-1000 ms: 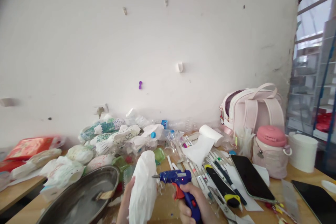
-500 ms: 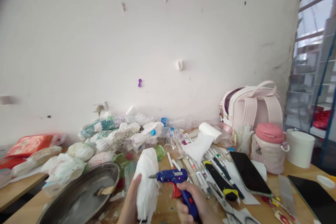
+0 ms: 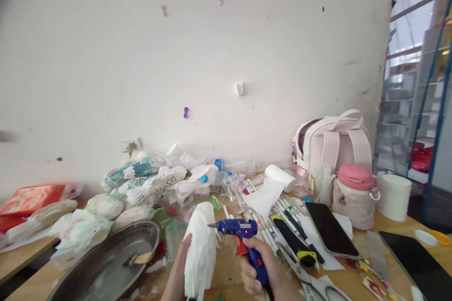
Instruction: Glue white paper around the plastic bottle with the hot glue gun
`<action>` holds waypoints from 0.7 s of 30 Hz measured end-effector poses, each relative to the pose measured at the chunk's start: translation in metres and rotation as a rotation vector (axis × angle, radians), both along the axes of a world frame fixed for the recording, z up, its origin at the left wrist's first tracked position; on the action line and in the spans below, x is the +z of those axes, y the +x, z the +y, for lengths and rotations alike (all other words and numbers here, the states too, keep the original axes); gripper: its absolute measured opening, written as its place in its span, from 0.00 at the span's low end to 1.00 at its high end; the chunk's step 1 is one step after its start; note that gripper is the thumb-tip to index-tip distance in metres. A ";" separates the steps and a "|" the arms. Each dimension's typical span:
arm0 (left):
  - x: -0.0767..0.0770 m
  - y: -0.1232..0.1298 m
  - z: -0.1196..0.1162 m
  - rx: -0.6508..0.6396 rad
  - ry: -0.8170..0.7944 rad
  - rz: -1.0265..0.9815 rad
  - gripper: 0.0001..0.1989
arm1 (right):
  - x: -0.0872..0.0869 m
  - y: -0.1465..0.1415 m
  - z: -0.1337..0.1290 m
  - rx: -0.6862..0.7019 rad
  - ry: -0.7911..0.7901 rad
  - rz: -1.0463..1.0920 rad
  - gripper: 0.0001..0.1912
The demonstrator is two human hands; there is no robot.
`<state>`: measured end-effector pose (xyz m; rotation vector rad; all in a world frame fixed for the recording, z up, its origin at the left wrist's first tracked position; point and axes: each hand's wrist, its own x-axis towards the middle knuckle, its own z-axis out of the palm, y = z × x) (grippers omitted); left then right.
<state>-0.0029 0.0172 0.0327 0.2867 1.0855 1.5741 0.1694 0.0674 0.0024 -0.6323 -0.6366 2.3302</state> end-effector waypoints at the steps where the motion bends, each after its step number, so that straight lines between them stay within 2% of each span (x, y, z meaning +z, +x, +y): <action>1: -0.002 0.000 0.000 -0.002 -0.008 0.004 0.25 | 0.001 0.000 0.000 -0.008 0.001 0.003 0.15; 9: 0.000 0.000 0.002 -0.015 -0.036 -0.001 0.22 | -0.001 -0.003 -0.001 0.013 -0.075 -0.028 0.20; 16: -0.007 -0.007 0.008 0.056 -0.021 -0.037 0.21 | -0.001 -0.003 -0.002 -0.042 -0.034 0.009 0.14; 21: -0.003 -0.003 0.006 0.014 -0.042 -0.008 0.19 | -0.008 -0.004 -0.002 -0.034 0.001 0.013 0.16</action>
